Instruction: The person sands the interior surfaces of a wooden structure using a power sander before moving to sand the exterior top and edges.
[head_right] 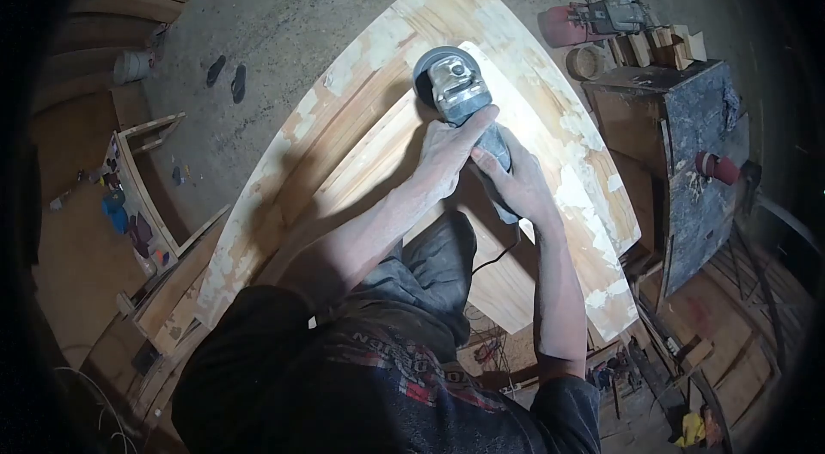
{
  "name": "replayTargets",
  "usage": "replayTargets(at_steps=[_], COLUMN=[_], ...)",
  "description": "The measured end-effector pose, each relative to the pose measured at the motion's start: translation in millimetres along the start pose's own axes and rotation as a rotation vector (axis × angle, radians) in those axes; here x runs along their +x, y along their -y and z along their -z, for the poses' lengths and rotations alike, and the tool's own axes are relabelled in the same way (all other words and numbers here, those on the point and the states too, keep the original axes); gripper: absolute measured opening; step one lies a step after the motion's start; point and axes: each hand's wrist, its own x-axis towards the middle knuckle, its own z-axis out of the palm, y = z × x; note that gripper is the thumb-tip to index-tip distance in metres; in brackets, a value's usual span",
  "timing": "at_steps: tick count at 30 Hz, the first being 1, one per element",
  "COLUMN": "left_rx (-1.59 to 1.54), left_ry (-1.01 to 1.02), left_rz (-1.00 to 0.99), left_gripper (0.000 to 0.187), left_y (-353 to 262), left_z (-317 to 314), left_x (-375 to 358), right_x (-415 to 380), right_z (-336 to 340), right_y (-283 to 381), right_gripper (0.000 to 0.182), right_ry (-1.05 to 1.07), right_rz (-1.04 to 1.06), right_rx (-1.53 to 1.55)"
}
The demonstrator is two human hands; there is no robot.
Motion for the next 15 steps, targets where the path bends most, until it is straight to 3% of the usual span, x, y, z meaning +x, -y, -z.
replayTargets(at_steps=[3, 11, 15], left_rx=[0.073, 0.104, 0.339], left_ry=[0.024, 0.130, 0.157], left_rz=[0.052, 0.080, 0.218], left_gripper=[0.037, 0.043, 0.045], left_y=[-2.3, -9.4, 2.4], left_z=[-10.5, -21.1, -24.4], left_x=[11.3, 22.8, 16.4], right_x=[3.6, -1.3, -25.0], right_z=[4.6, 0.9, -10.5], right_y=[-16.7, -22.9, -37.1], right_gripper=[0.070, 0.070, 0.065], right_ry=[-0.098, -0.205, -0.266], right_rz=[0.082, 0.051, -0.003], right_rx=[-0.013, 0.076, 0.205])
